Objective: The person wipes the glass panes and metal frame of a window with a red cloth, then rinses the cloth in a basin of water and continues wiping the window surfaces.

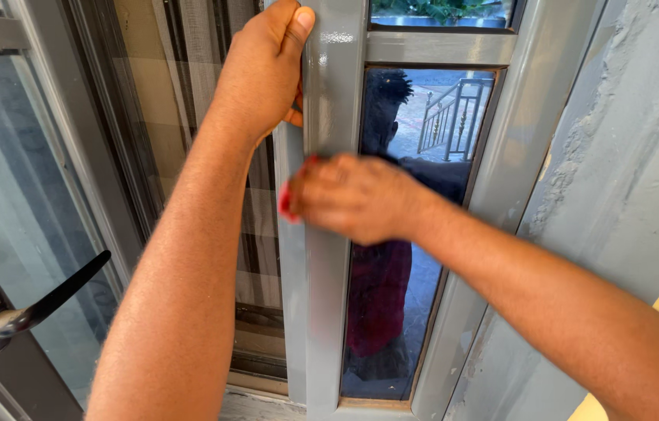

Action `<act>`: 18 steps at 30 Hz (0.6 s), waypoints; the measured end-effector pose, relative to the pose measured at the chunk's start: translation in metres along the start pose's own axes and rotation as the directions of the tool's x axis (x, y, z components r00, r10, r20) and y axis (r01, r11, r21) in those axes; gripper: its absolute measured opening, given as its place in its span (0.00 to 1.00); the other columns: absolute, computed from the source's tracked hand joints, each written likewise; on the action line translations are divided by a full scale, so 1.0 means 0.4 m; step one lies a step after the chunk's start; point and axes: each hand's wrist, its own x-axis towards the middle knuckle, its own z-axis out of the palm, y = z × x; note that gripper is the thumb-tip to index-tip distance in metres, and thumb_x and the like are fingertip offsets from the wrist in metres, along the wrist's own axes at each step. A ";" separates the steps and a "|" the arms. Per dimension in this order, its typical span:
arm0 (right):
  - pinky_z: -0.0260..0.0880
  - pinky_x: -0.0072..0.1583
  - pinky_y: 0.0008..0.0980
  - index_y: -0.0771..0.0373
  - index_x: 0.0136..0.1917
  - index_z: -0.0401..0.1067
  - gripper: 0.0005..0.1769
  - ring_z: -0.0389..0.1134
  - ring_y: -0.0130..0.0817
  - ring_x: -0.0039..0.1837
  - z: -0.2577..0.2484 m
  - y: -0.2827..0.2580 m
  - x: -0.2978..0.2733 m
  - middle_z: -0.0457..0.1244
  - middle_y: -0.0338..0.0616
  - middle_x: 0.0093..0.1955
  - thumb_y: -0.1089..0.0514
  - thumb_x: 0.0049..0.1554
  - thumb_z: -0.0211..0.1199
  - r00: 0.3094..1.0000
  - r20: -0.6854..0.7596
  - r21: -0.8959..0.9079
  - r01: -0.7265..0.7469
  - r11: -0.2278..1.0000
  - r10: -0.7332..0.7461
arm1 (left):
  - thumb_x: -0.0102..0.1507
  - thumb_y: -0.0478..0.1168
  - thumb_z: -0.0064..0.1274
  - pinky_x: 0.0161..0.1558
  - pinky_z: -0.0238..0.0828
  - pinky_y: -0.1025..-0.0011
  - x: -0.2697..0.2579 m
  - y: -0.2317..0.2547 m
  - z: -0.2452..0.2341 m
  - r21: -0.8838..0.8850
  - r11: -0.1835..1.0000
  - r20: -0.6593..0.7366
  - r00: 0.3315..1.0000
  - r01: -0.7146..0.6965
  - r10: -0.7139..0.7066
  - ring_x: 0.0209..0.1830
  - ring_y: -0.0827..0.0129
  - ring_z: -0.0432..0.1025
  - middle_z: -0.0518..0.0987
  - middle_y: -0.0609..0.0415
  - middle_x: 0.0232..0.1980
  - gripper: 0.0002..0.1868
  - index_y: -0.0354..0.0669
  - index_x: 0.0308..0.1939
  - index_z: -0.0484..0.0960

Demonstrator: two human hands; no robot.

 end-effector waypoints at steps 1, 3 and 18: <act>0.65 0.62 0.39 0.55 0.53 0.79 0.09 0.64 0.37 0.64 0.001 0.031 0.002 0.65 0.44 0.62 0.56 0.63 0.60 0.998 -0.006 -0.050 -0.069 0.996 0.068 | 0.75 0.51 0.40 0.20 0.76 0.68 0.001 -0.005 0.004 0.013 1.000 -0.016 1.000 -0.008 0.008 0.20 0.74 0.72 0.73 0.59 0.24 0.18 0.41 0.49 0.76; 0.62 0.61 0.41 0.56 0.54 0.78 0.09 0.64 0.37 0.63 0.008 0.042 0.011 0.64 0.44 0.61 0.53 0.66 0.61 0.983 -0.049 -0.112 -0.181 0.977 0.176 | 0.76 0.52 0.41 0.20 0.75 0.68 -0.001 -0.018 0.004 0.060 0.996 -0.070 0.995 -0.073 0.077 0.19 0.73 0.72 0.73 0.58 0.24 0.18 0.40 0.48 0.76; 0.53 0.61 0.41 0.45 0.59 0.76 0.11 0.61 0.31 0.64 0.008 0.006 -0.006 0.62 0.36 0.62 0.54 0.66 0.57 0.955 -0.084 -0.242 -0.295 0.924 0.283 | 0.79 0.50 0.40 0.22 0.69 0.68 0.001 -0.054 0.033 0.319 0.904 -0.178 0.919 -0.284 0.352 0.18 0.71 0.69 0.74 0.58 0.23 0.19 0.42 0.41 0.76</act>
